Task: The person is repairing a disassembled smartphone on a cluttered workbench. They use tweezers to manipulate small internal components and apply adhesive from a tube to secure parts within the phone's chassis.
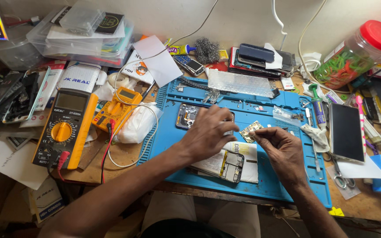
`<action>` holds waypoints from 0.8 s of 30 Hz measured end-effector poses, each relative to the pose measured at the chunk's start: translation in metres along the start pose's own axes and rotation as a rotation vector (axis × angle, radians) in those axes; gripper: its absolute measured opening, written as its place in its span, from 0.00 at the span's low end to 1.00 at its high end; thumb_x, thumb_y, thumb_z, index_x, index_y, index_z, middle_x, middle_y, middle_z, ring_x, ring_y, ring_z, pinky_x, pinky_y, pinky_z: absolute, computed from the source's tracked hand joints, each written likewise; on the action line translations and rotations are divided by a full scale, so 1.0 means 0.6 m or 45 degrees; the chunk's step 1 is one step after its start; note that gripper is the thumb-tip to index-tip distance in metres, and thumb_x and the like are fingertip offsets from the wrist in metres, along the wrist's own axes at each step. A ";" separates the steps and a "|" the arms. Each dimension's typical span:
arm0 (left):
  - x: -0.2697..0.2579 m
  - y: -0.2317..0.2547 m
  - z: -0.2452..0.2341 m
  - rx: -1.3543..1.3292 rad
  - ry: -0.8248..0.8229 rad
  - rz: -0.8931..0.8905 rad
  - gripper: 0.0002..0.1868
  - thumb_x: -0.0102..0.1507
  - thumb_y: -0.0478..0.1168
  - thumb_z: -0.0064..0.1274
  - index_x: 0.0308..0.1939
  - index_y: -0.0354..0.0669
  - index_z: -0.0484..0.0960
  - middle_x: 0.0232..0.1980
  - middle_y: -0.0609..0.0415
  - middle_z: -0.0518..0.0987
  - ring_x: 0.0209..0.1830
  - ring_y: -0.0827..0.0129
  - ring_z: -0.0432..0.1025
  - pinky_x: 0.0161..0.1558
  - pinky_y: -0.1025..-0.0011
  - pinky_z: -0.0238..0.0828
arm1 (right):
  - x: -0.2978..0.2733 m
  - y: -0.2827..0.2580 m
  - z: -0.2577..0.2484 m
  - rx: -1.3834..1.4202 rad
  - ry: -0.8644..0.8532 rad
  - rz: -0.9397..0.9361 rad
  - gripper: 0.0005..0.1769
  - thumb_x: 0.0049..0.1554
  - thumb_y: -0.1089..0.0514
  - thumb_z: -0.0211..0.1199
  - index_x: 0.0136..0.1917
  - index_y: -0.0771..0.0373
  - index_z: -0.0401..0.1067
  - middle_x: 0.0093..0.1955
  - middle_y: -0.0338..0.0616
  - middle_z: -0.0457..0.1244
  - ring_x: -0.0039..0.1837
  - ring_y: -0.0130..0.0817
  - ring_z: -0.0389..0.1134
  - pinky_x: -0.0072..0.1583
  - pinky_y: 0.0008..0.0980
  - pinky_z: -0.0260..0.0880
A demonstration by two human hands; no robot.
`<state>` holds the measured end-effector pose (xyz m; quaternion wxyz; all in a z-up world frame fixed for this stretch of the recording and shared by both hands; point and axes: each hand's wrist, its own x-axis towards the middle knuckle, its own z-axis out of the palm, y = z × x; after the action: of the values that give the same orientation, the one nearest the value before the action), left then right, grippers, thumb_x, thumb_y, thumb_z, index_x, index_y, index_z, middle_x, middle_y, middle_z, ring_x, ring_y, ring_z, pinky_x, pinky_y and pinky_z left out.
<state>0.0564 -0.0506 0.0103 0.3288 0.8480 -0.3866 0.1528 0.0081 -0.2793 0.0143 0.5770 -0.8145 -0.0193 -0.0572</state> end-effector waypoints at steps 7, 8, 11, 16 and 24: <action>0.060 0.007 0.053 0.017 -0.104 0.004 0.07 0.60 0.46 0.63 0.36 0.50 0.89 0.39 0.60 0.75 0.44 0.67 0.64 0.48 0.60 0.56 | -0.009 0.006 -0.027 0.051 0.159 -0.092 0.08 0.60 0.64 0.65 0.54 0.67 0.76 0.48 0.46 0.73 0.51 0.27 0.75 0.53 0.23 0.77; 0.067 0.001 0.059 0.036 -0.094 0.021 0.07 0.59 0.46 0.63 0.35 0.50 0.89 0.39 0.60 0.76 0.44 0.67 0.65 0.49 0.60 0.56 | -0.010 0.004 -0.035 0.076 0.201 -0.106 0.08 0.60 0.65 0.64 0.54 0.66 0.76 0.48 0.46 0.72 0.52 0.27 0.75 0.54 0.23 0.77; 0.085 -0.014 0.069 0.090 -0.087 0.059 0.05 0.61 0.41 0.59 0.35 0.52 0.90 0.38 0.60 0.76 0.45 0.67 0.65 0.47 0.60 0.55 | -0.023 -0.007 -0.062 -0.167 0.149 -0.031 0.13 0.59 0.63 0.63 0.58 0.64 0.76 0.46 0.46 0.73 0.49 0.28 0.76 0.52 0.24 0.79; 0.118 -0.022 0.077 0.242 -0.216 0.050 0.08 0.61 0.37 0.58 0.31 0.55 0.90 0.36 0.59 0.76 0.43 0.67 0.67 0.48 0.60 0.56 | -0.059 -0.010 -0.076 -0.536 0.005 0.297 0.18 0.56 0.60 0.66 0.60 0.59 0.78 0.44 0.45 0.76 0.46 0.30 0.77 0.48 0.29 0.76; 0.123 -0.030 0.077 0.184 -0.209 0.002 0.08 0.60 0.37 0.58 0.38 0.55 0.90 0.35 0.59 0.82 0.40 0.66 0.70 0.47 0.58 0.57 | -0.040 0.029 -0.089 -0.175 0.137 0.095 0.14 0.58 0.59 0.65 0.57 0.64 0.78 0.47 0.44 0.74 0.48 0.25 0.76 0.51 0.25 0.77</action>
<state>0.1187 -0.1140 0.0060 0.2339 0.8788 -0.4010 0.1106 -0.0177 -0.3348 0.0126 0.5216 -0.8481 0.0461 -0.0805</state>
